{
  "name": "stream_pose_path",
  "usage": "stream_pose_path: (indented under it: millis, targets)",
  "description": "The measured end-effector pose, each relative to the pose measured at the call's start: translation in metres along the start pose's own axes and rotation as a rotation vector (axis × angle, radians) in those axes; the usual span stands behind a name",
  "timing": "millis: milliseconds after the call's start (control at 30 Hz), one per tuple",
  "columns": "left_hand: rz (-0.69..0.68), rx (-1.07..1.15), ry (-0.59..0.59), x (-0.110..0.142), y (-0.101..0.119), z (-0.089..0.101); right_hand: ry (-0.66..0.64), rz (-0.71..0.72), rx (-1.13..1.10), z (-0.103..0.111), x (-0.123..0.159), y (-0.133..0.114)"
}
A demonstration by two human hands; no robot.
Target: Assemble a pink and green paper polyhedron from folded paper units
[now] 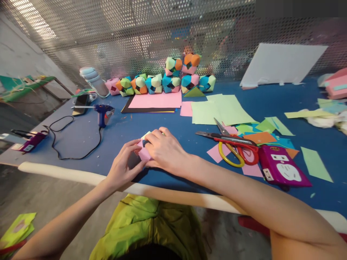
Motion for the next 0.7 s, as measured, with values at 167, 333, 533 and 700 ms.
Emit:
stream_pose_path:
  millis: [167,333,533,700]
  targets:
    - [0.005,-0.005,-0.003,0.001,0.0,0.0,0.061,-0.028,-0.201,0.007,0.007,0.024]
    - [0.038,-0.082,-0.024,0.003,0.0,0.0,-0.025,-0.218,-0.402,-0.008,0.015,0.063]
    - [-0.034,-0.184,-0.072,0.002,0.003,-0.003,-0.189,-0.163,-0.468,-0.021,0.018,0.074]
    - [-0.043,-0.225,-0.124,-0.002,0.004,-0.007,-0.198,-0.161,-0.52,-0.017,0.019,0.069]
Point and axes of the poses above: each hand's wrist, its own x-axis away from the middle knuckle, its own z-axis out of the back of the hand, y = z × x, the point moved 1 cm from there along -x, towards the middle knuckle, and after that the axes turned 6 degrees about -y, right-handed, at the moved point
